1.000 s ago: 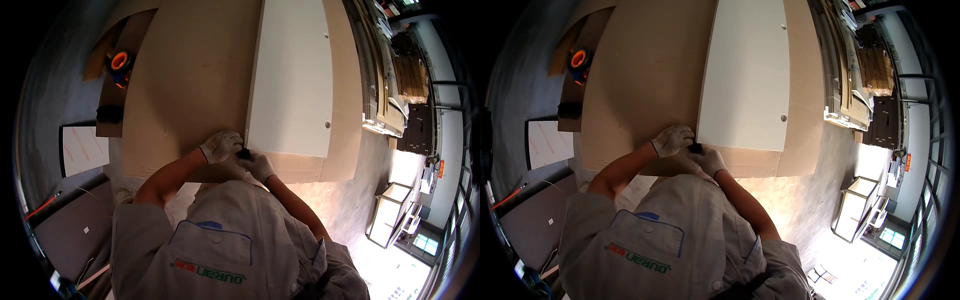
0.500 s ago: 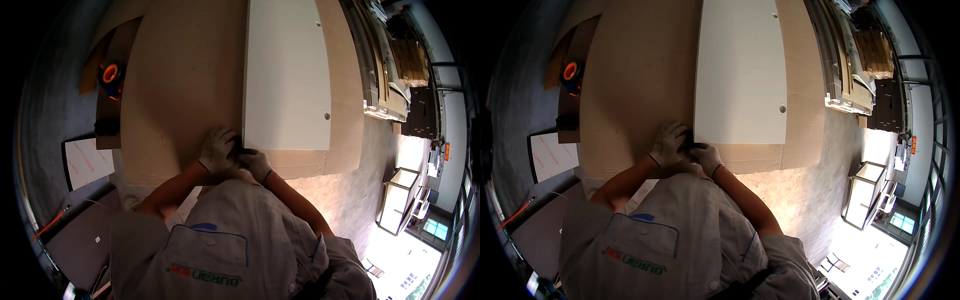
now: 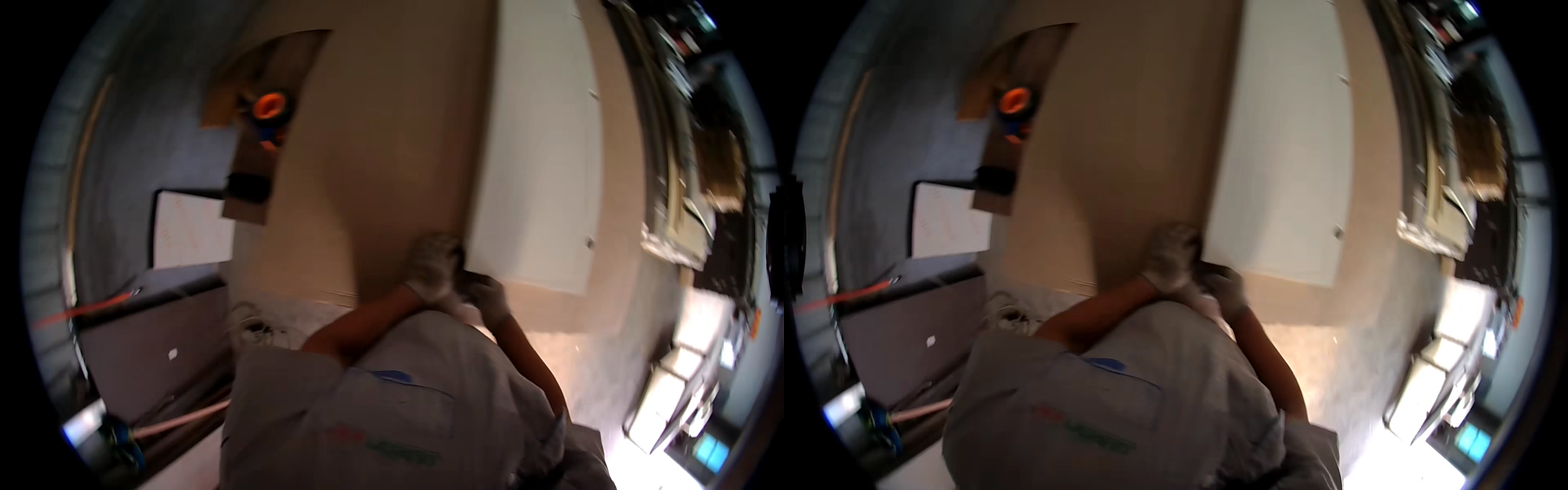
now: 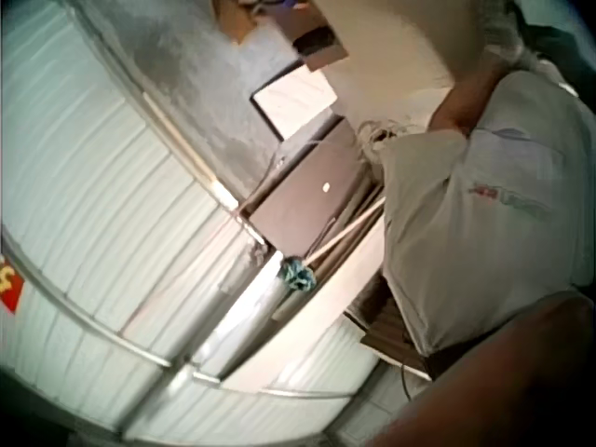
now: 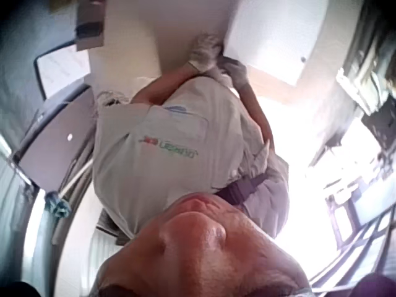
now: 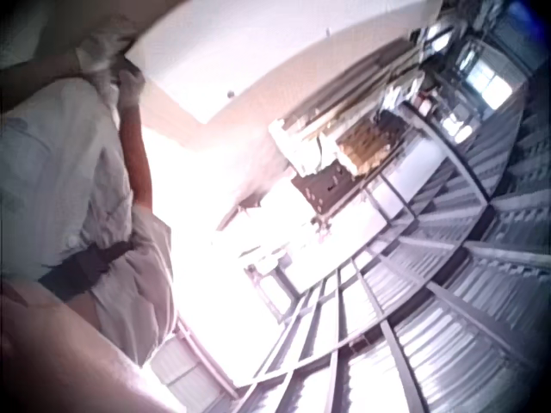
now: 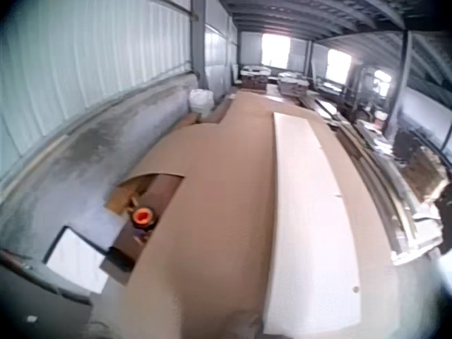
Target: The person prepares furniture panels for shipping by applying black corner protectors, placing them on large cardboard sheets, and using a utility knife to score or cut the cardboard for folding.
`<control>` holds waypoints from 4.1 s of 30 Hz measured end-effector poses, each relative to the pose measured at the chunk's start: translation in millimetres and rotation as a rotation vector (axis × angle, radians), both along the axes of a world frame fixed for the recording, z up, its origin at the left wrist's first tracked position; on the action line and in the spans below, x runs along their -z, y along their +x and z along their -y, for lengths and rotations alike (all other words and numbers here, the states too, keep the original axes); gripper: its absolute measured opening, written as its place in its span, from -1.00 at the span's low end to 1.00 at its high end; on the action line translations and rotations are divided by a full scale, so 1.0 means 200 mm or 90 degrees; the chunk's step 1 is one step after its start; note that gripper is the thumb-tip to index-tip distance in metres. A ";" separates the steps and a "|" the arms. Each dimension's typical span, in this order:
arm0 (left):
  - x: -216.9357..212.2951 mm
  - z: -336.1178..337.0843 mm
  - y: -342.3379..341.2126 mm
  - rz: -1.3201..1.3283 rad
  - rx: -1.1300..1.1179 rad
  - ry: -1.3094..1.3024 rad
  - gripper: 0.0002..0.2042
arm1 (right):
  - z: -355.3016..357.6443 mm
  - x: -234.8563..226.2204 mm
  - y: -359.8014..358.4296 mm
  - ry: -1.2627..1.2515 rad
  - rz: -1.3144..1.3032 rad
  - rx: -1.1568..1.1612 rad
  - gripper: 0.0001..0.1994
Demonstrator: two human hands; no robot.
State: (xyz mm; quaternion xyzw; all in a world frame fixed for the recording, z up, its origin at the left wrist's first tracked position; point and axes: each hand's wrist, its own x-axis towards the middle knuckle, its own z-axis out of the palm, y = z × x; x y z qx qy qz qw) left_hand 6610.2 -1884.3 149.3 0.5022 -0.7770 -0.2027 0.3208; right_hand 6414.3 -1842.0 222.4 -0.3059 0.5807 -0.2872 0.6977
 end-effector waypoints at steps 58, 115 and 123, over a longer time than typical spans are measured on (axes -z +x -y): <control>-0.38 0.39 1.97 0.093 -0.693 0.113 -0.74 | -0.19 -0.03 -0.08 0.099 -0.129 -0.009 -0.59; -0.17 -0.04 -0.19 0.097 -0.119 0.080 -0.50 | 0.19 -0.29 0.16 -0.253 -0.735 -0.174 -0.33; -0.06 -0.06 -0.18 0.052 -0.129 0.152 -0.44 | 0.26 -0.37 0.16 -0.250 -0.703 -0.243 -0.46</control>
